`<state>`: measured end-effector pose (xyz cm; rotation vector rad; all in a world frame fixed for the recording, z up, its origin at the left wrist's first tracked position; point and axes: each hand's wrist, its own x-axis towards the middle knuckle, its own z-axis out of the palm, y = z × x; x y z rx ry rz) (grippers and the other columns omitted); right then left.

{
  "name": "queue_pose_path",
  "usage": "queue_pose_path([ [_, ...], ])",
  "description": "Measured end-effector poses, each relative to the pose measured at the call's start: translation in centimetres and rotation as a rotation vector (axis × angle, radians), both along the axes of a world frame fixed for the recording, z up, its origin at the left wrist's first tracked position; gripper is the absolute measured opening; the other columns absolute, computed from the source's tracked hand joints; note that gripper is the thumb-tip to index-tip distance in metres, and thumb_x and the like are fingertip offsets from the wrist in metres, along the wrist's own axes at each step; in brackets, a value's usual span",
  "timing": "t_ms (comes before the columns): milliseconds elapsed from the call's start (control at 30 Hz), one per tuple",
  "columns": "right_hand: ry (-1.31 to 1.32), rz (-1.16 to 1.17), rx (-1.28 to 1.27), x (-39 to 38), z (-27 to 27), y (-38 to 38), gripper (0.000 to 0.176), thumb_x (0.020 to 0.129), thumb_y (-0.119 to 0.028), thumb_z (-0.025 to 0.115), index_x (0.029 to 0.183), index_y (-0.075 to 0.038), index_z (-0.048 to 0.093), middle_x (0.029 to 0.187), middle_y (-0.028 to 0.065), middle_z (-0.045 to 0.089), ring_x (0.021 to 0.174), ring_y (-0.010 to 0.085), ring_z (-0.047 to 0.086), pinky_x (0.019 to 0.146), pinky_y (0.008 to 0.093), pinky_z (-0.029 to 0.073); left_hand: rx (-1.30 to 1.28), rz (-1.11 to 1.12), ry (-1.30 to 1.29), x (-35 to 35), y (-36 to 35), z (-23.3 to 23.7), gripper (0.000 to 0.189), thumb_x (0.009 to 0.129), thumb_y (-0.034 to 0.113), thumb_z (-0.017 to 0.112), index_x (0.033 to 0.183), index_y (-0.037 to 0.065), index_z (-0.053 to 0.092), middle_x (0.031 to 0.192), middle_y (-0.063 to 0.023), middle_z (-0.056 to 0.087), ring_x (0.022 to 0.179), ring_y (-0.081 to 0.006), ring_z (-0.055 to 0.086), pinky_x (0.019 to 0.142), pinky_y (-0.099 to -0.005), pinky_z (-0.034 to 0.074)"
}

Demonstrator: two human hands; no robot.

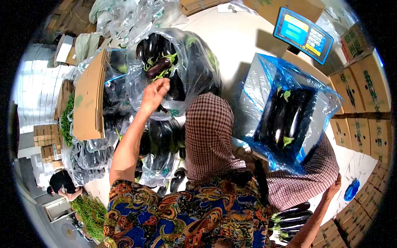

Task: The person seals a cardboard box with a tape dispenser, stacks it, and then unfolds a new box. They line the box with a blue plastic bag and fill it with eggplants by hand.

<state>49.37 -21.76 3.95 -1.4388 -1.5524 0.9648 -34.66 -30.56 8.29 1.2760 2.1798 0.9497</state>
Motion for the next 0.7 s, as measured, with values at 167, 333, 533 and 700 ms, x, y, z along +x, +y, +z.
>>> queue_pose_path([
  [167, 0.004, -0.191, -0.091, -6.4, 4.8, 3.5, 0.039, 0.090, -0.029, 0.064, 0.116, 0.001, 0.061, 0.106, 0.0095, 0.066, 0.090, 0.0179, 0.063, 0.078, 0.0326, 0.052, 0.029, 0.171, 0.372, -6.5, 4.1, -3.5, 0.034, 0.079, 0.013, 0.063, 0.112, 0.004, 0.062, 0.105, -0.0203, 0.064, 0.097, -0.0363, 0.061, 0.087, -0.0430, 0.047],
  [333, -0.219, -0.180, -0.112, -10.5, 8.9, 5.0, 0.031, 0.093, -0.025, 0.061, 0.114, -0.003, 0.065, 0.104, 0.0081, 0.067, 0.089, 0.0187, 0.063, 0.078, 0.0327, 0.050, -0.196, -0.073, 0.809, -7.1, 8.5, -5.4, 0.063, 0.072, 0.009, 0.066, 0.132, 0.013, 0.048, 0.128, -0.0129, 0.051, 0.113, -0.0337, 0.050, 0.092, -0.0468, 0.042],
  [533, -0.291, -0.155, -0.100, -11.2, 10.1, 6.2, 0.034, 0.092, -0.031, 0.060, 0.114, -0.004, 0.065, 0.108, 0.0086, 0.066, 0.093, 0.0203, 0.064, 0.079, 0.0358, 0.052, -0.161, -0.032, 0.791, -8.8, 9.4, -4.5, 0.054, 0.065, 0.008, 0.074, 0.114, 0.016, 0.052, 0.101, -0.0152, 0.052, 0.095, -0.0376, 0.056, 0.081, -0.0463, 0.047],
  [700, -0.362, -0.208, -0.133, -14.8, 11.3, 8.6, 0.040, 0.091, -0.040, 0.060, 0.114, -0.008, 0.067, 0.106, 0.0077, 0.067, 0.092, 0.0179, 0.062, 0.077, 0.0334, 0.049, 0.144, 0.079, 0.210, -10.8, 5.0, 1.3, 0.060, 0.068, 0.007, 0.077, 0.123, 0.007, 0.052, 0.104, -0.0084, 0.060, 0.096, -0.0220, 0.058, 0.089, -0.0322, 0.045],
])
